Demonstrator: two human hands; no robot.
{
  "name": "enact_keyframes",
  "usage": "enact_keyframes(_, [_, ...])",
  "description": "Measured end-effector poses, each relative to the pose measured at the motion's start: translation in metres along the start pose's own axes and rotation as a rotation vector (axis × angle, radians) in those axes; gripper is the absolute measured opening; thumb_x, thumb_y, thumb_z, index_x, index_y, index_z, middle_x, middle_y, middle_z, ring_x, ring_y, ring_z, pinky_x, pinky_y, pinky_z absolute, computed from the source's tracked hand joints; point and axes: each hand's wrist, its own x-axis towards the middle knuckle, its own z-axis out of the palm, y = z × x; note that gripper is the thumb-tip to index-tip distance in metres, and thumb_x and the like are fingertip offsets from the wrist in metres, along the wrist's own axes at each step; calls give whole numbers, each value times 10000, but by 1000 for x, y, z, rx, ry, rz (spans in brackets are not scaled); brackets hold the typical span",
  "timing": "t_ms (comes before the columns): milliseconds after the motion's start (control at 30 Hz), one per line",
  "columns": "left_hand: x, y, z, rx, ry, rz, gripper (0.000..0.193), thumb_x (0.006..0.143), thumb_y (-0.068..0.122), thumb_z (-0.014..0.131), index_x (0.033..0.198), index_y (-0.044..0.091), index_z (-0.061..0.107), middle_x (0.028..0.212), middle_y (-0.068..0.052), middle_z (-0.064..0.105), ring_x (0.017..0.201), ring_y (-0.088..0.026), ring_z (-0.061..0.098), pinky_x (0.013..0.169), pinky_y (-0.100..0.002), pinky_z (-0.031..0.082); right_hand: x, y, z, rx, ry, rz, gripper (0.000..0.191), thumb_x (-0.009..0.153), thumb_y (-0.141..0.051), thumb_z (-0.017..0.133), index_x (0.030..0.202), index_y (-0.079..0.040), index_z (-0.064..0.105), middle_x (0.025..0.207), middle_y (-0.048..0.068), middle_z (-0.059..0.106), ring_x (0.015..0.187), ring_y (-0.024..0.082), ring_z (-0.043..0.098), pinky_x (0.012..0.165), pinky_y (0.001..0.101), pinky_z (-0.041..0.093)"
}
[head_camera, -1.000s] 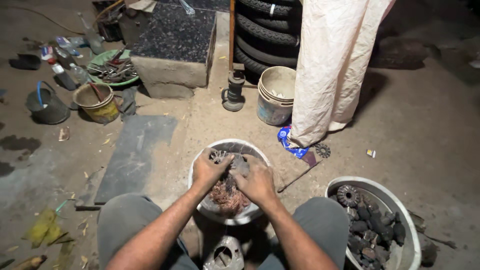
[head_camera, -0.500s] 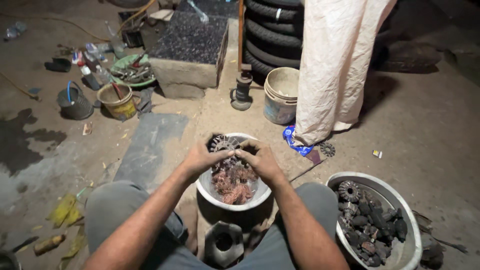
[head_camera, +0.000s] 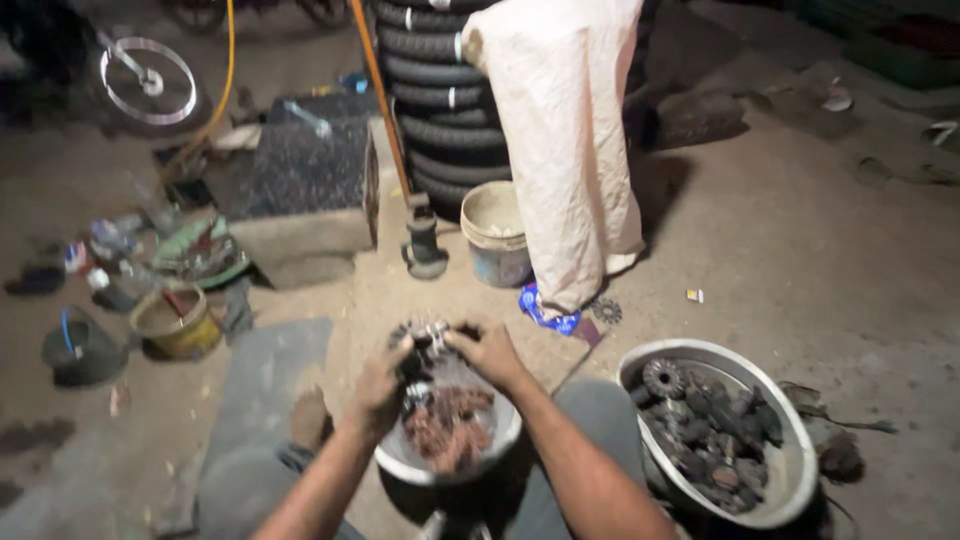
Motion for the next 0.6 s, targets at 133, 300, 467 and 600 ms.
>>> enact_keyframes(133, [25, -8, -26, -65, 47, -110, 374, 976, 202, 569, 1319, 57, 599, 1065, -97, 674, 919, -200, 646, 746, -385, 565, 20, 18, 5, 21, 13, 107, 187, 864, -153, 773, 953, 12, 767, 825, 56, 743, 751, 101, 657, 704, 295, 544])
enact_keyframes(300, [55, -16, -68, -53, 3, -124, 458, 912, 154, 676, 1341, 39, 562, 1111, -92, 681, 959, -194, 666, 801, -362, 577, 49, 55, 22, -171, 17, 87, 192, 856, -168, 755, 931, 9, 760, 799, 82, 762, 735, 125, 685, 693, 310, 561])
enact_keyframes(467, [88, -25, -98, -7, 148, -158, 471, 823, 86, 779, 1255, 9, 607, 1061, -110, 722, 911, -193, 704, 782, -349, 597, 79, 89, 52, -411, 64, 128, 251, 809, -218, 799, 932, -1, 773, 803, 125, 757, 730, 174, 714, 698, 338, 562])
enact_keyframes(600, [109, -50, -127, 39, 309, -207, 417, 786, 77, 816, 1167, -1, 666, 1004, -127, 741, 849, -193, 717, 735, -343, 603, 86, 122, 81, -421, -1, 394, 248, 826, -238, 768, 946, -21, 781, 798, 146, 753, 704, 218, 715, 682, 369, 568])
